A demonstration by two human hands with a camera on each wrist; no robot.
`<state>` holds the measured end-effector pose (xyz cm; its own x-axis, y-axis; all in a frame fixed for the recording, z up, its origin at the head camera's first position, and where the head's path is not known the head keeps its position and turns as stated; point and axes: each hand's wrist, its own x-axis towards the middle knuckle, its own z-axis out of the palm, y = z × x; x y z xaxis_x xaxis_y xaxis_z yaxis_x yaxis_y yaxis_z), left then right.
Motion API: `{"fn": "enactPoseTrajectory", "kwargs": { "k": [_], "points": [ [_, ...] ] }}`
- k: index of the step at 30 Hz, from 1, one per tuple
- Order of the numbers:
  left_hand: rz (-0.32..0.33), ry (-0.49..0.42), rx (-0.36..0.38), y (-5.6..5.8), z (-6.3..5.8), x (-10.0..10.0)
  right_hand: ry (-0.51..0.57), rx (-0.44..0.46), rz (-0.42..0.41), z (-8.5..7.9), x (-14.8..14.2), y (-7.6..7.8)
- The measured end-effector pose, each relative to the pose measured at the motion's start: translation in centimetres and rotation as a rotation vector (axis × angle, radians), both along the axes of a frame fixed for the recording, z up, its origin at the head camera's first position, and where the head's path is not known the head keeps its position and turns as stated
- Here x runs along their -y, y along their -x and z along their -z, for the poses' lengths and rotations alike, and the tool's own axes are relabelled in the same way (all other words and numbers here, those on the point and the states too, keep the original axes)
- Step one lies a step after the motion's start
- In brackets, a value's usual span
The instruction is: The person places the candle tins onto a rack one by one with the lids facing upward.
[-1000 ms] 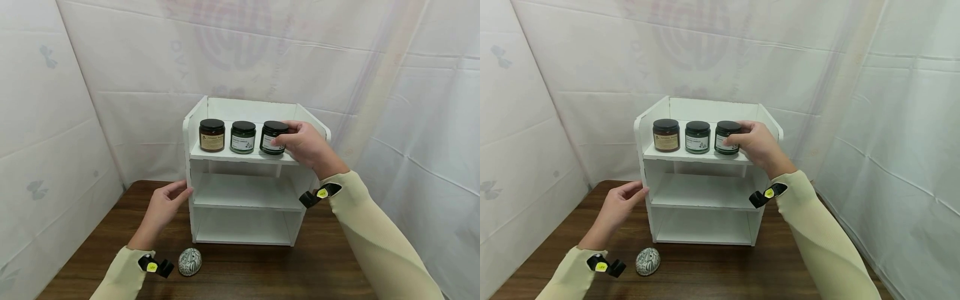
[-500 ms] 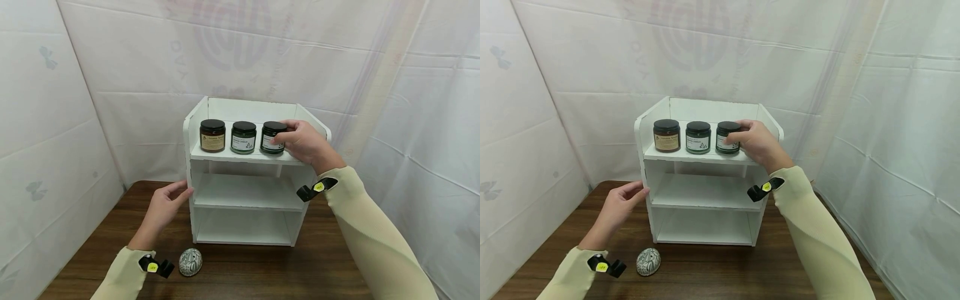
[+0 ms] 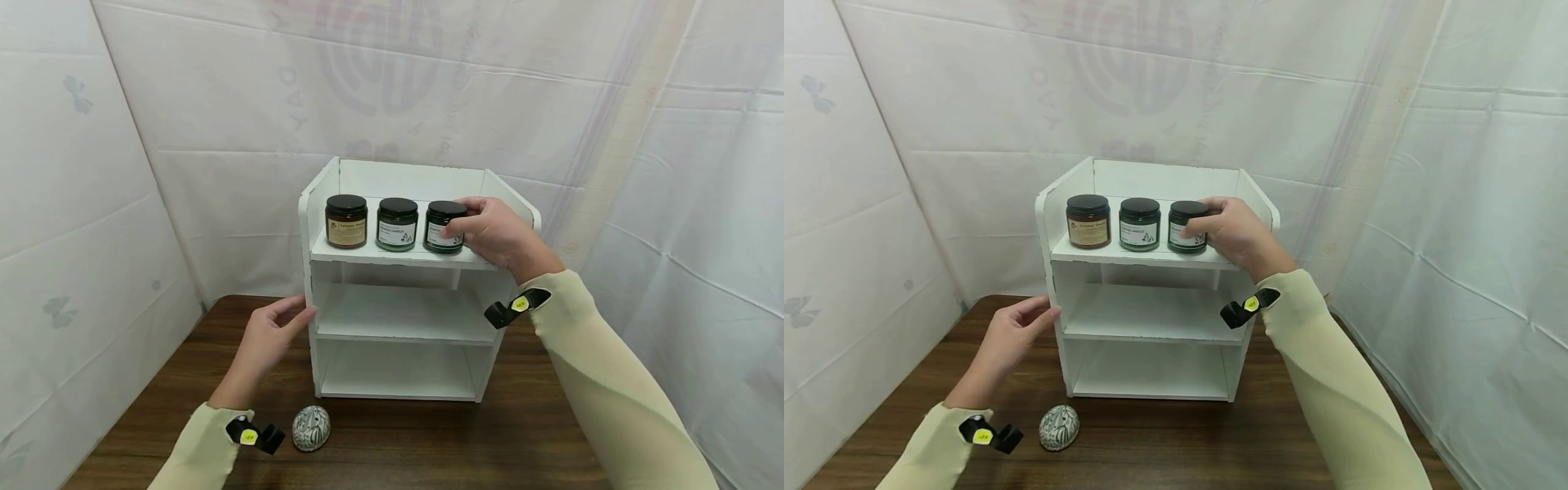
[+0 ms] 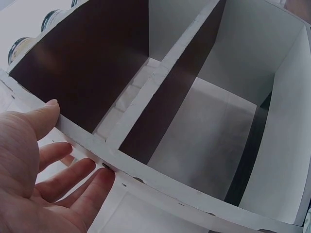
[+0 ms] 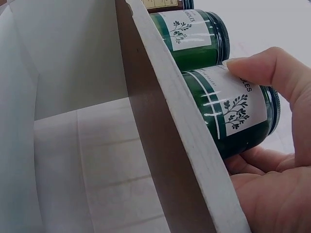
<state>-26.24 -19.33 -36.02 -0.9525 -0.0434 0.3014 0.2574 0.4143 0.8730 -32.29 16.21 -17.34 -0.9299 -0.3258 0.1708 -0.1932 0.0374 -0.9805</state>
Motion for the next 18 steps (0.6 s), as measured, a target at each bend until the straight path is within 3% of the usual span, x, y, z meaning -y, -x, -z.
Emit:
{"fn": "enactPoseTrajectory", "kwargs": {
  "k": [18],
  "points": [
    [-0.015, 0.019, -0.008, -0.10, -0.03, 0.12, -0.042, 0.013, -0.009, -0.11, -0.02, -0.48]
  ]
}}
